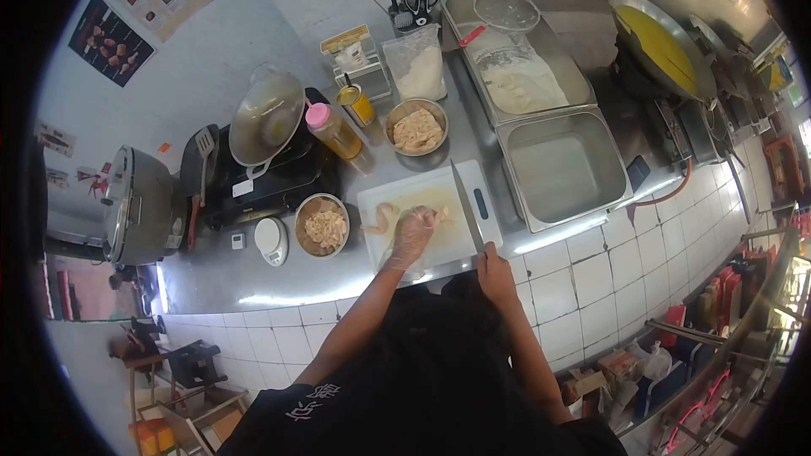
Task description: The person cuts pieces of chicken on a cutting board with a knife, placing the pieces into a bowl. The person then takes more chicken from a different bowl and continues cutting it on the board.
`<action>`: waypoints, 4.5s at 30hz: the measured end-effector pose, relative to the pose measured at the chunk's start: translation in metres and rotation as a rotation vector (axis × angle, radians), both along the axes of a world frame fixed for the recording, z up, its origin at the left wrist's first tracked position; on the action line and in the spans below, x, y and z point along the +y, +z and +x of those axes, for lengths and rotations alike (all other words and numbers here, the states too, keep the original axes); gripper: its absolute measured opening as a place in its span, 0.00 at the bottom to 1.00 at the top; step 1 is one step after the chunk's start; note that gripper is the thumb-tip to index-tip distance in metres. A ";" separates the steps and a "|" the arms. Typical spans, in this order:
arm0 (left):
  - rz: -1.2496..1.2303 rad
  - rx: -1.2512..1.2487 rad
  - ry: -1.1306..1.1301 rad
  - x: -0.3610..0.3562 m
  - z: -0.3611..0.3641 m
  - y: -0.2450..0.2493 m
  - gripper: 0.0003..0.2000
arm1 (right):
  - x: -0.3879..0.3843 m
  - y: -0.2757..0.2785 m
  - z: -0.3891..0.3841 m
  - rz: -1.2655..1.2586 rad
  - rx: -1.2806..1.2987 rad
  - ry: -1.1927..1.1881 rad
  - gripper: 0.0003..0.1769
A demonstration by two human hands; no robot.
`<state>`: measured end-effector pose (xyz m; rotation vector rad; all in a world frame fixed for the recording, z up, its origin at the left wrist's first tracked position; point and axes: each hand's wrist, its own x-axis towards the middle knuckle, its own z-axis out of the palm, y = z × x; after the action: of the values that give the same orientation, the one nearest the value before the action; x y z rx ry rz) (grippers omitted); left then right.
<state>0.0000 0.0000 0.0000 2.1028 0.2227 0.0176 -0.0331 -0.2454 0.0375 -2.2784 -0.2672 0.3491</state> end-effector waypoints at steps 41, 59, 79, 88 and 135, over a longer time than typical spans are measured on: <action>0.102 -0.137 0.157 0.049 -0.049 0.012 0.15 | 0.041 -0.026 -0.023 -0.208 0.099 0.113 0.17; -0.128 -0.064 0.032 -0.014 -0.005 0.052 0.22 | -0.006 0.023 -0.010 -0.006 0.043 -0.172 0.08; 0.593 -0.217 -0.189 0.015 -0.052 -0.007 0.11 | 0.056 -0.025 -0.007 -0.251 0.087 0.277 0.16; 0.521 -0.274 -0.188 0.009 -0.036 -0.033 0.14 | 0.056 -0.029 -0.005 -0.367 0.208 0.313 0.20; -0.531 -0.213 0.549 0.031 -0.030 0.010 0.26 | 0.067 -0.030 0.038 -0.354 -0.331 0.186 0.26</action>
<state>-0.0296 0.0310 0.0104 1.4491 0.5988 0.4578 0.0053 -0.1787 0.0070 -2.6662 -0.6328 0.1151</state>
